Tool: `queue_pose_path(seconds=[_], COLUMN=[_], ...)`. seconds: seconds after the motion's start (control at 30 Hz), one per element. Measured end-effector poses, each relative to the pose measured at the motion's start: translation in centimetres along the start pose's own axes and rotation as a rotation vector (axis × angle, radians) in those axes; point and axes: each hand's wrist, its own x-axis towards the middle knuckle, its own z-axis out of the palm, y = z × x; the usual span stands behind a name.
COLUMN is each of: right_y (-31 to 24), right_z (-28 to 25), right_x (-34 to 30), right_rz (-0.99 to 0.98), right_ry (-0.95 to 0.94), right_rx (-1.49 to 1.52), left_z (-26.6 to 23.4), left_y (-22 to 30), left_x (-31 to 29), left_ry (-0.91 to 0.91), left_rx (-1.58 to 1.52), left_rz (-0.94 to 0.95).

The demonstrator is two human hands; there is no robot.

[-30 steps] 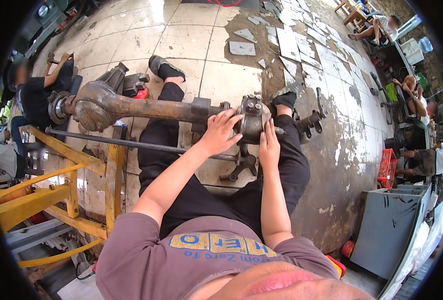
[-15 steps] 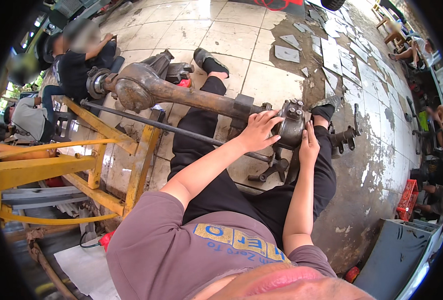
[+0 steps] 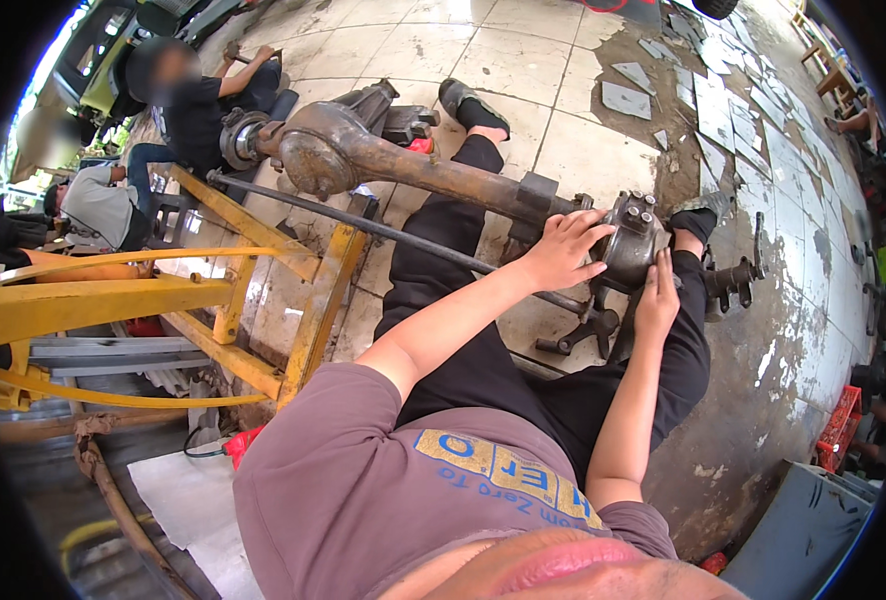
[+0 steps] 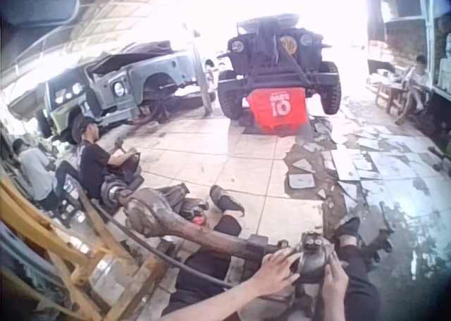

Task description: The person sits on the floor and repeatedly rotates a metal axle component by hand, occasionally using a metal bar to apply leverage. The hands grip and turn the axle housing while the person remains seated throughout the clip.

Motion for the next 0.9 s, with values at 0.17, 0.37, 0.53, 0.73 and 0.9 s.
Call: queue_pose_path(seconds=[0.17, 0.37, 0.53, 0.73, 0.9], right_y=[0.4, 0.8, 3.2, 1.7, 6.9], right_z=[-0.2, 0.9, 0.0, -1.0, 0.4], right_x=[1.1, 2.1, 0.5, 2.4, 2.7], right_rz=[0.034, 0.075, 0.203, 0.008, 0.290], right_ry=[0.001, 0.030, -0.002, 0.158, 0.073], right_rx=[0.069, 0.087, 0.151, 0.315, 0.182], left_z=[0.2, 0.3, 0.5, 0.2, 0.5], left_y=[-0.2, -0.6, -0.9, -1.1, -0.7], left_x=[0.3, 0.2, 0.4, -0.2, 0.2], left_ry=[0.021, 0.029, -0.002, -0.006, -0.011], left_rx=[0.016, 0.043, -0.008, -0.013, -0.016], left_rz=[0.012, 0.026, 0.020, -0.001, 0.006])
